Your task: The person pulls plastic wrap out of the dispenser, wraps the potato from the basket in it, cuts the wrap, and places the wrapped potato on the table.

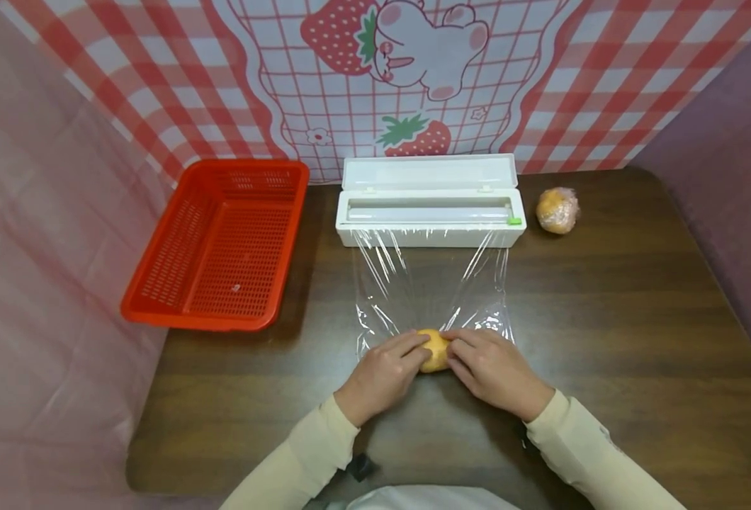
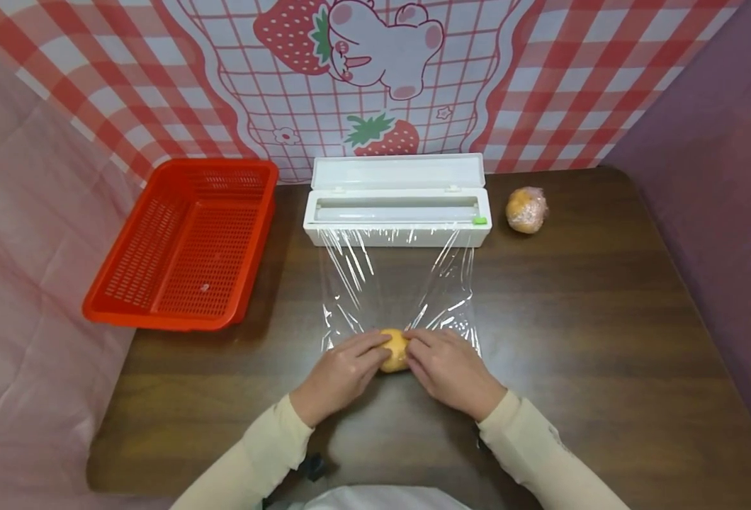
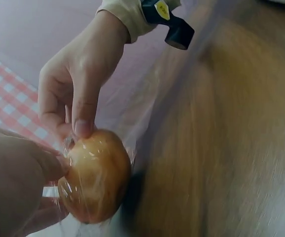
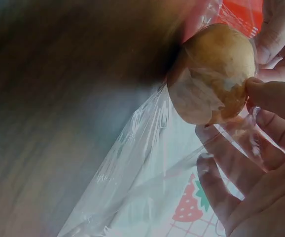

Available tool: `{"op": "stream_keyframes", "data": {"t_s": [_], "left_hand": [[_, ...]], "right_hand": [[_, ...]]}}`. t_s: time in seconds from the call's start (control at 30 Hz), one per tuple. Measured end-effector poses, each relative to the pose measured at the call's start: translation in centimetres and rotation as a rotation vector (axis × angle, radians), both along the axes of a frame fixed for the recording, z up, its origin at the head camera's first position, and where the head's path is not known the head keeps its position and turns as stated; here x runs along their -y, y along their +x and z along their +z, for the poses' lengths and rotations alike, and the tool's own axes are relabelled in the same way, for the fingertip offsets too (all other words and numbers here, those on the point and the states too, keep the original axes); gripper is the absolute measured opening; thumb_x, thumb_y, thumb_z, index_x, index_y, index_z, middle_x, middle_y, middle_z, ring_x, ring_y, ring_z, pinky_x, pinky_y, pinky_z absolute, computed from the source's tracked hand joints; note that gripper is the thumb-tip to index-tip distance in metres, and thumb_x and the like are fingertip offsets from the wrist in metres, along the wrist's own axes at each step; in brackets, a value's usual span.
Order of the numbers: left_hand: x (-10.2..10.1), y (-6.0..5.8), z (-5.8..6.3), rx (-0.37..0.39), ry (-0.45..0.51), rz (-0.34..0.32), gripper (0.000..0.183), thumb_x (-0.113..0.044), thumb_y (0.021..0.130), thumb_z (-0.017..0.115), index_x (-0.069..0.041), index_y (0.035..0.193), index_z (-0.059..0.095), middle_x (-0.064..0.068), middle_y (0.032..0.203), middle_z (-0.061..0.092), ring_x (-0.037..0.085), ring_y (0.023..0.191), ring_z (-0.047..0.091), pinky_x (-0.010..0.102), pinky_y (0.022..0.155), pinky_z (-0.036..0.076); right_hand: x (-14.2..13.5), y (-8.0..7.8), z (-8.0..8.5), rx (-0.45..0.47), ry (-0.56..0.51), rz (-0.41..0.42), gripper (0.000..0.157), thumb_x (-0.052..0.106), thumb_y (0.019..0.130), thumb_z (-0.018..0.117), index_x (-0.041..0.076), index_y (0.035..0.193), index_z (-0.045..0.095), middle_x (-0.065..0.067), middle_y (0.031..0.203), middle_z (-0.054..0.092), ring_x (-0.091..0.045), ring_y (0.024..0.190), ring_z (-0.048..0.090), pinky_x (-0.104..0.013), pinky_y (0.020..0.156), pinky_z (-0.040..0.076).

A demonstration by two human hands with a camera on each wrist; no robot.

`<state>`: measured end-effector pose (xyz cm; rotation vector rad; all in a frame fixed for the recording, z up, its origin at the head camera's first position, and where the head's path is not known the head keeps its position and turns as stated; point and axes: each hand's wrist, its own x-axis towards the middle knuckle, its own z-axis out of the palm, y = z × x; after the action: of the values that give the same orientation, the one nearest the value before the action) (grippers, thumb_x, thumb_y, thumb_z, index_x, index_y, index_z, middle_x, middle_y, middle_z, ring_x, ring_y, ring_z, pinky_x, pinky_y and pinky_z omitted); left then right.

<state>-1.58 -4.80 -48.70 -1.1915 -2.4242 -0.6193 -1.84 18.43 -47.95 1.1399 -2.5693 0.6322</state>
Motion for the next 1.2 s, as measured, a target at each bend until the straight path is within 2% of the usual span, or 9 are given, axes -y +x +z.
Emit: {"op": "stream_keyframes", "data": {"t_s": [0.17, 0.3, 0.47, 0.73, 1.0, 1.2], "left_hand": [[0.7, -0.8, 0.0, 0.07, 0.031, -0.037, 0.012, -0.008, 0.093, 0.072, -0.005, 0.105, 0.074, 0.012, 0.116, 0.068, 0.021, 0.101, 0.07, 0.024, 0.083, 0.056], [1.0, -1.5, 0.0, 0.12, 0.049, -0.087, 0.013, -0.005, 0.092, 0.072, -0.002, 0.105, 0.073, 0.011, 0.114, 0.068, 0.019, 0.101, 0.07, 0.022, 0.086, 0.055], [1.2, -2.1, 0.2, 0.141, 0.034, -0.124, 0.012, -0.005, 0.092, 0.072, -0.002, 0.104, 0.073, 0.011, 0.112, 0.068, 0.018, 0.101, 0.069, 0.023, 0.086, 0.055], [1.1, -2.9, 0.4, 0.153, 0.03, -0.126, 0.011, -0.006, 0.093, 0.071, -0.002, 0.103, 0.073, 0.008, 0.106, 0.068, 0.016, 0.096, 0.069, 0.021, 0.083, 0.055], [1.0, -3.9, 0.8, 0.178, -0.008, -0.136, 0.005, -0.007, 0.095, 0.07, -0.004, 0.099, 0.072, 0.004, 0.097, 0.066, 0.012, 0.085, 0.068, 0.016, 0.075, 0.054], [1.0, -4.7, 0.6, 0.188, -0.019, -0.151, 0.005, -0.006, 0.096, 0.068, -0.004, 0.094, 0.071, 0.003, 0.09, 0.061, 0.01, 0.079, 0.064, 0.016, 0.072, 0.053]], "right_hand": [[0.0, -0.4, 0.0, -0.005, -0.014, -0.002, 0.018, 0.013, 0.082, 0.078, 0.005, 0.096, 0.069, -0.011, 0.111, 0.073, -0.027, 0.095, 0.07, -0.046, 0.081, 0.055], [0.0, -0.6, 0.1, -0.008, -0.017, -0.017, 0.02, 0.012, 0.082, 0.078, 0.005, 0.098, 0.069, -0.01, 0.106, 0.074, -0.024, 0.09, 0.071, -0.045, 0.08, 0.054], [0.2, -0.8, 0.2, 0.007, -0.012, -0.031, 0.021, 0.011, 0.082, 0.077, 0.004, 0.101, 0.068, -0.009, 0.099, 0.074, -0.024, 0.086, 0.07, -0.046, 0.078, 0.054], [0.4, -1.0, -0.1, -0.015, -0.019, -0.019, 0.017, 0.011, 0.089, 0.069, 0.005, 0.104, 0.065, -0.008, 0.099, 0.07, -0.024, 0.087, 0.068, -0.044, 0.075, 0.053], [0.2, -1.2, -0.5, -0.05, 0.012, 0.002, 0.022, 0.007, 0.083, 0.073, 0.01, 0.105, 0.069, -0.01, 0.11, 0.07, -0.029, 0.088, 0.067, -0.048, 0.077, 0.053], [0.2, -1.1, -0.5, -0.054, -0.026, 0.036, 0.025, 0.009, 0.079, 0.075, 0.005, 0.104, 0.072, -0.015, 0.116, 0.071, -0.03, 0.095, 0.069, -0.048, 0.079, 0.054]]}}
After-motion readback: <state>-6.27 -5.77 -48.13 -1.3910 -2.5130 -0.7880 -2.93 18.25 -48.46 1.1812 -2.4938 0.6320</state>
